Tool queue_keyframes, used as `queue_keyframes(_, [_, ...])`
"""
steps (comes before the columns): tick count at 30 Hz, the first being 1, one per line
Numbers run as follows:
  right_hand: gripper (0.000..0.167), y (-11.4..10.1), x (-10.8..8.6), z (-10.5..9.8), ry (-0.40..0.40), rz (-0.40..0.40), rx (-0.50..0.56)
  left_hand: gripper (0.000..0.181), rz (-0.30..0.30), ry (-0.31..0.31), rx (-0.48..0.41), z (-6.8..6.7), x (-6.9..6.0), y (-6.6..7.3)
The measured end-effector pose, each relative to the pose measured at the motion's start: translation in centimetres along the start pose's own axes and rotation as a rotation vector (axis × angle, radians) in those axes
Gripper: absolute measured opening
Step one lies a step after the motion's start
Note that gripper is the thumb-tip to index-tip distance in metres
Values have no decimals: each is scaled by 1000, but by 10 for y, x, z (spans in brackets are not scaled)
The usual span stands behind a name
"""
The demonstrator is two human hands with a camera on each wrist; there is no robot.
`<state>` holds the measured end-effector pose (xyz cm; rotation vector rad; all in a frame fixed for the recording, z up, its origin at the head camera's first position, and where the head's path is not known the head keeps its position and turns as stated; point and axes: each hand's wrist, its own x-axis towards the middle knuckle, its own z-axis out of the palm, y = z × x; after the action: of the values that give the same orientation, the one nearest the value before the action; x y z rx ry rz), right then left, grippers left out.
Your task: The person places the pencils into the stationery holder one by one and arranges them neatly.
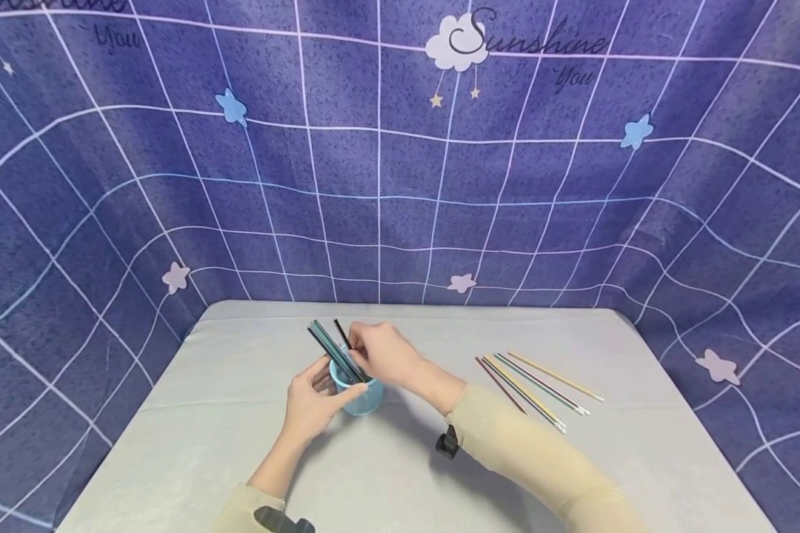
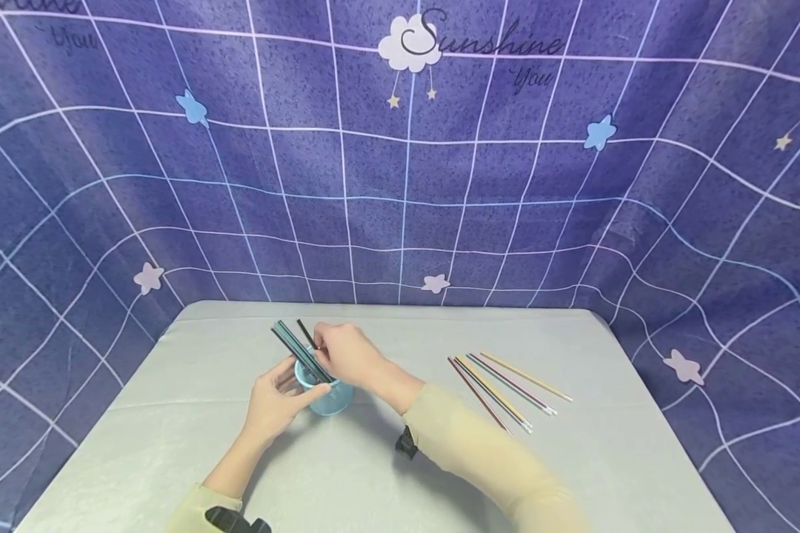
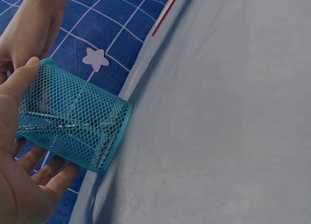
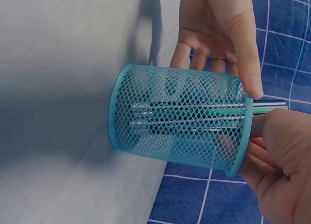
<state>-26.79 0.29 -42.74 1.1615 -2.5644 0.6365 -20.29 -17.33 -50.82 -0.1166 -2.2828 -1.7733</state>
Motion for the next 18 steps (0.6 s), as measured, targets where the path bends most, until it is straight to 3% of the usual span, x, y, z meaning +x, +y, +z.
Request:
queue_keyframes(11, [9, -1, 11, 6, -19, 103, -20, 75, -23, -10, -14, 0, 0, 2])
queue_keyframes(18, [4, 3, 8, 0, -4, 111, 56, 74, -33, -11, -21, -1, 0, 2])
